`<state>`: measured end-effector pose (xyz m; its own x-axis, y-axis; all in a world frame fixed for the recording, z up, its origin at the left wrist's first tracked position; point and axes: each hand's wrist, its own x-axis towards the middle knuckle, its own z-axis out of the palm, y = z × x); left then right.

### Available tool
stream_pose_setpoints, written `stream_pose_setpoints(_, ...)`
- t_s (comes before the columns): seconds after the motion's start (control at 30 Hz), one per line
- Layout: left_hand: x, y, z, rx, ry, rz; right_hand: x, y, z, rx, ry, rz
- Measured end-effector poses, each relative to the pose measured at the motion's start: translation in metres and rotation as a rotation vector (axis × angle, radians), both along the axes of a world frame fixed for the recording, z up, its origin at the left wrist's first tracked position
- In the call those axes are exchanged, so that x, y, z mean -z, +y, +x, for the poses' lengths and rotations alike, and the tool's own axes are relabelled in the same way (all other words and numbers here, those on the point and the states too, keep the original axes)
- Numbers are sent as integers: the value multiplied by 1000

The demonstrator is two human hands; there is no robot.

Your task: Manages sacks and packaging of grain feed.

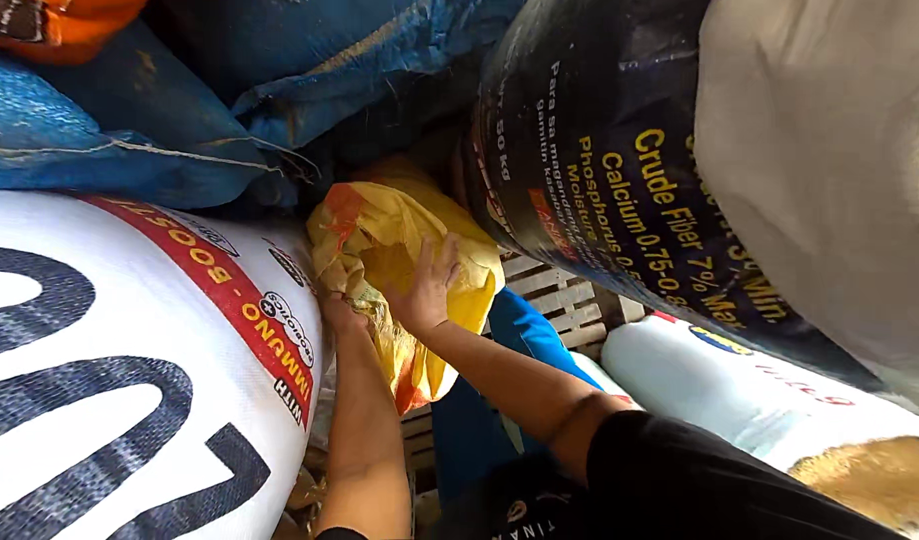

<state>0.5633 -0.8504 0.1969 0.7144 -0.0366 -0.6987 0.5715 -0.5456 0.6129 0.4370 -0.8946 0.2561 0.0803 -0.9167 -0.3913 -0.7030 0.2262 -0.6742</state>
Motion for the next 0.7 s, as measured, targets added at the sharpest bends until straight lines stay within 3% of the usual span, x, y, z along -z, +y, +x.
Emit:
stream_pose_setpoints(0.13, -10, 9, 3, 537, -111, 270, 0, 26, -60, 30, -106, -26)
stream_pose_setpoints(0.2, -22, 6, -1, 663, -180, 275, 8, 32, -97, 133, -117, 55)
stream_pose_setpoints(0.3, -40, 12, -15, 813, -446, 320, 27, 25, -133, 342, -111, 295)
stream_pose_setpoints(0.4, -54, 26, -44, 981, -889, 180, 46, 14, -140, 352, -203, 415)
stream_pose_setpoints(0.47, -50, 30, -61, 1192, -1019, 28, 52, 6, -131, 282, -163, 431)
stream_pose_setpoints(0.53, -39, 22, -73, 1399, -874, 21, 51, 0, -119, 200, -107, 466)
stream_pose_setpoints(0.57, -33, 16, -76, 1474, -758, 124, 47, -2, -113, 172, -86, 473)
stream_pose_setpoints(0.63, -19, 4, -73, 1500, -549, 356, 37, 1, -102, 122, -79, 401)
stream_pose_setpoints(0.7, -10, -4, -66, 1438, -282, 403, 28, 11, -94, 91, -121, 237)
